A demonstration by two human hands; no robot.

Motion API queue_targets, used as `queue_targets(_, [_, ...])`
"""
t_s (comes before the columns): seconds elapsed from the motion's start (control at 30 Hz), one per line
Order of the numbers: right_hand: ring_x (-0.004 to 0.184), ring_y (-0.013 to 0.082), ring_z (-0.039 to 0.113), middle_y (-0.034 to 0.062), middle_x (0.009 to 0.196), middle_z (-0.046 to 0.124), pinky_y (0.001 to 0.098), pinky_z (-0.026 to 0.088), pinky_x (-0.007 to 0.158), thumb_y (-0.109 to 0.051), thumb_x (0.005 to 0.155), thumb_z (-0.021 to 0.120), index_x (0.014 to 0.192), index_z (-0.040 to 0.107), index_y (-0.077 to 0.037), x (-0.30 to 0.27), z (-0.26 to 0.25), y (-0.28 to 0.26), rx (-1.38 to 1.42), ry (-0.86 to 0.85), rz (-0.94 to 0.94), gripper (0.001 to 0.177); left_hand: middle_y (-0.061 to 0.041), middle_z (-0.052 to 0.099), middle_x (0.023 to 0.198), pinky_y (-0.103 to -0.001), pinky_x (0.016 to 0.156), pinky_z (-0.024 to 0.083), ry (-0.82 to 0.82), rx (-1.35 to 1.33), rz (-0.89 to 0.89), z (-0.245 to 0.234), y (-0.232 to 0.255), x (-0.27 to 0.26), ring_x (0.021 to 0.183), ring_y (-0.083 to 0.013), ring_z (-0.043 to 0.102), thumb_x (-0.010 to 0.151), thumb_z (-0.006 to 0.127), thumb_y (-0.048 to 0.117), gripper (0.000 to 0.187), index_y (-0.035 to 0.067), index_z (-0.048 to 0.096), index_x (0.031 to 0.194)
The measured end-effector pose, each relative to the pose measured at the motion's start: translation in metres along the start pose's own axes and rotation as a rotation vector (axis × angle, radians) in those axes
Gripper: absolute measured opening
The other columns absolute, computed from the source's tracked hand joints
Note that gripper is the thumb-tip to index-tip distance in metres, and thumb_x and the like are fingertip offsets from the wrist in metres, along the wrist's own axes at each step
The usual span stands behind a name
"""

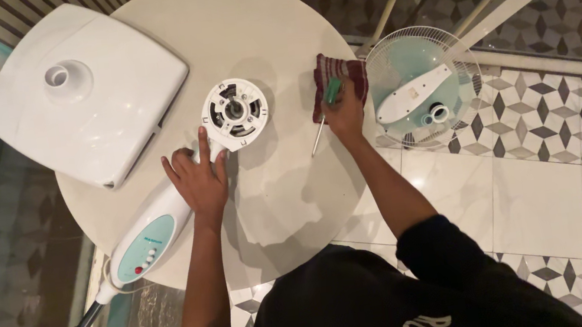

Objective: The person uses a screwdriver to loosen and remove screws from a white plastic component of a steam mop. After removing the screws, the person separates the component into two parts and places them on the table.

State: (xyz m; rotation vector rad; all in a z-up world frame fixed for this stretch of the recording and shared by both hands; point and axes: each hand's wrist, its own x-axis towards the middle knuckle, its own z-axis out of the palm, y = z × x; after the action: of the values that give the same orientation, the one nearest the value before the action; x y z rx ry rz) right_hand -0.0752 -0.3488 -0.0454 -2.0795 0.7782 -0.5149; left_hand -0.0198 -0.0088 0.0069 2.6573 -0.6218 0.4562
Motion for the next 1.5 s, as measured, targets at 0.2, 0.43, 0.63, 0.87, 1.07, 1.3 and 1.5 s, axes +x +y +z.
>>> queue_targets(0.2, [0.102, 0.042, 0.067, 0.023, 0.114, 0.069, 0.0486, 0.053, 0.09, -0.013, 0.083, 0.079, 0.151, 0.041, -0.008, 0.04, 0.008, 0.006, -0.164, -0.053, -0.023, 0.078, -0.021, 0.052, 0.112, -0.063, 0.122, 0.02, -0.038, -0.008, -0.035, -0.002, -0.002, 0.003, 0.116, -0.0361, 0.051, 0.104, 0.06, 0.044, 0.062, 0.017, 0.05, 0.159])
queue_targets(0.43, [0.115, 0.0456, 0.058, 0.026, 0.132, 0.058, 0.0508, 0.049, 0.096, -0.02, 0.08, 0.087, 0.142, 0.049, -0.007, 0.043, 0.019, 0.041, -0.268, 0.001, -0.237, 0.074, -0.019, 0.051, 0.112, -0.063, 0.122, 0.02, -0.019, -0.018, -0.049, -0.002, -0.001, 0.005, 0.115, -0.0353, 0.051, 0.104, 0.059, 0.044, 0.061, 0.017, 0.051, 0.157])
queue_targets(0.63, [0.101, 0.0372, 0.062, 0.0188, 0.11, 0.062, 0.0468, 0.052, 0.085, -0.02, 0.081, 0.085, 0.137, 0.057, -0.006, 0.018, 0.007, 0.02, -0.137, 0.015, -0.17, 0.065, -0.019, 0.051, 0.111, -0.063, 0.122, 0.021, -0.028, -0.016, -0.056, -0.004, -0.001, 0.004, 0.115, -0.0348, 0.051, 0.104, 0.059, 0.044, 0.061, 0.017, 0.049, 0.158])
queue_targets(0.87, [0.093, 0.0316, 0.063, 0.0162, 0.107, 0.064, 0.0421, 0.053, 0.08, -0.016, 0.088, 0.082, 0.123, 0.063, -0.004, -0.048, -0.007, 0.014, -0.117, -0.032, -0.23, 0.042, -0.019, 0.05, 0.112, -0.062, 0.121, 0.024, -0.014, 0.001, -0.045, -0.001, -0.002, 0.003, 0.115, -0.0356, 0.051, 0.104, 0.061, 0.043, 0.063, 0.017, 0.047, 0.16])
queue_targets(1.07, [0.099, 0.0295, 0.066, 0.0142, 0.112, 0.066, 0.0393, 0.055, 0.082, -0.015, 0.088, 0.079, 0.125, 0.065, -0.006, -0.076, -0.009, -0.007, -0.023, -0.165, -0.236, 0.04, -0.019, 0.051, 0.113, -0.061, 0.118, 0.028, 0.005, -0.026, -0.04, 0.0, 0.0, 0.003, 0.115, -0.036, 0.051, 0.102, 0.063, 0.043, 0.063, 0.017, 0.048, 0.158])
queue_targets(1.3, [0.122, 0.0323, 0.059, 0.0149, 0.132, 0.058, 0.0415, 0.053, 0.097, -0.024, 0.084, 0.085, 0.141, 0.056, -0.007, -0.058, -0.016, -0.086, 0.058, -0.325, -0.449, 0.067, -0.018, 0.052, 0.112, -0.057, 0.112, 0.034, 0.042, -0.055, -0.035, 0.0, 0.0, 0.002, 0.112, -0.0343, 0.052, 0.102, 0.064, 0.045, 0.067, 0.013, 0.048, 0.159])
queue_targets(1.5, [0.148, 0.0447, 0.034, 0.0233, 0.159, 0.034, 0.0507, 0.036, 0.121, -0.037, 0.067, 0.097, 0.162, 0.028, -0.011, -0.019, -0.021, -0.169, -0.079, -0.577, -0.666, 0.12, -0.017, 0.052, 0.11, -0.056, 0.109, 0.036, 0.006, -0.092, -0.051, 0.0, -0.002, 0.003, 0.11, -0.0338, 0.051, 0.1, 0.063, 0.048, 0.072, 0.009, 0.046, 0.157])
